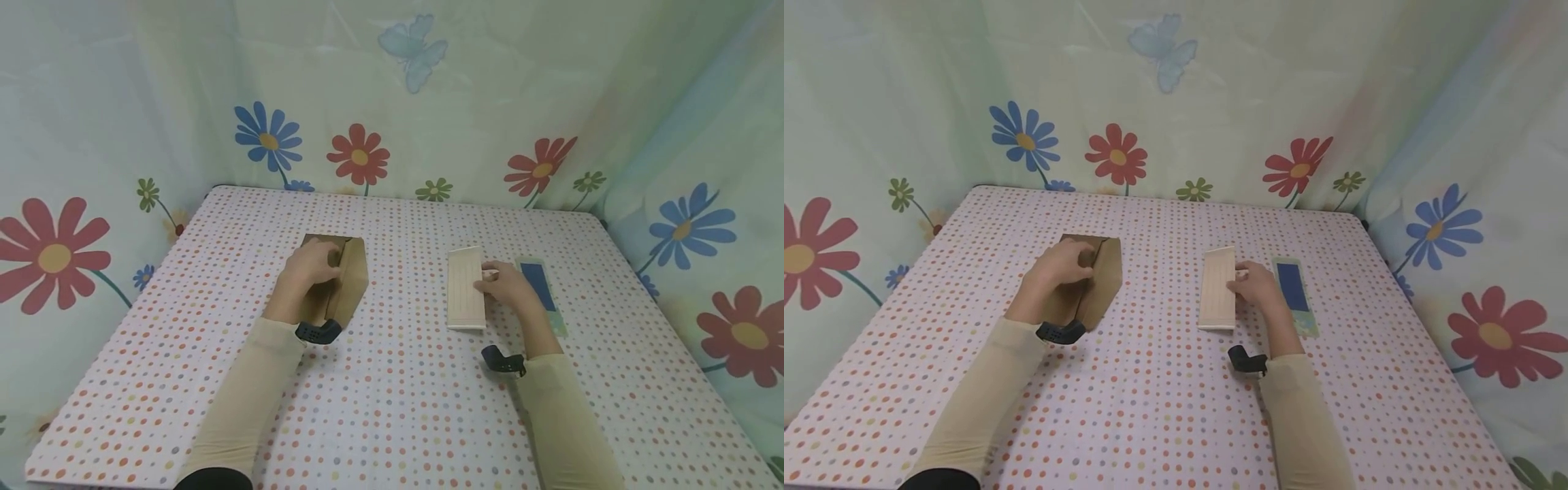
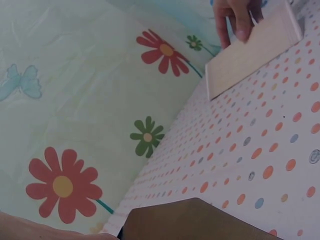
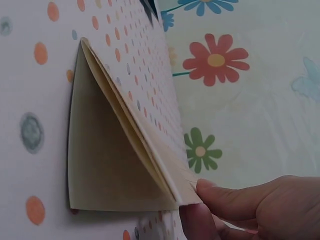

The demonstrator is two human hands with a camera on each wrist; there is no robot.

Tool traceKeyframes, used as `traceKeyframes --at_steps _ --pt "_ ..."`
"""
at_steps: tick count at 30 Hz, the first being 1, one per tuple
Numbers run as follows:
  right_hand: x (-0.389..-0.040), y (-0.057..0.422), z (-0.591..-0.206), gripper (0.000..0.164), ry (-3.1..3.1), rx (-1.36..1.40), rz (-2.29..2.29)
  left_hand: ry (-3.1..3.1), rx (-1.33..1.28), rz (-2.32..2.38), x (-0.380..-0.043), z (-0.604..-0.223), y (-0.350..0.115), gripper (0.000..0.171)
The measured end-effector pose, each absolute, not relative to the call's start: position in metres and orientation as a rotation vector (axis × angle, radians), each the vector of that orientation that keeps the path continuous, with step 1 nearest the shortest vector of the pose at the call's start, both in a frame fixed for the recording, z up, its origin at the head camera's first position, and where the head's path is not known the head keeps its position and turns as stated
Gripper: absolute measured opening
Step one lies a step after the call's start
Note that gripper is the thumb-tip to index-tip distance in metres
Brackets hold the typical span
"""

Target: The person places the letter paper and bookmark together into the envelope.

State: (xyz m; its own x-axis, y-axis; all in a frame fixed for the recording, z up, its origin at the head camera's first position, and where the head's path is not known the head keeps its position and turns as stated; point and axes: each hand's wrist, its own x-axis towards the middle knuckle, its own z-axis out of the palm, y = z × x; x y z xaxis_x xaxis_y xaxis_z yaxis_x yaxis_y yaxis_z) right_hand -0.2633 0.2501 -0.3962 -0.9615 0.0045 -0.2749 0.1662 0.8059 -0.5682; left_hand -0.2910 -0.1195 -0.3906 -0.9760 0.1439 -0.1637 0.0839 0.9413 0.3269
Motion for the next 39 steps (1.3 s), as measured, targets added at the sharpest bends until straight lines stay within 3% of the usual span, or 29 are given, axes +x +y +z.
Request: traceKeyframes --at_steps 15,39 --pt "-0.266 0.27 -0.4 0.062 2.613 0.209 -1.168 2.924 0.192 0.468 -0.294 -0.389 -0.108 0.053" --pt "-0.269 0.248 -0.388 0.059 2.618 0.184 -1.216 2.932 0.159 0.483 -0.294 -0.391 -0.12 0.053"
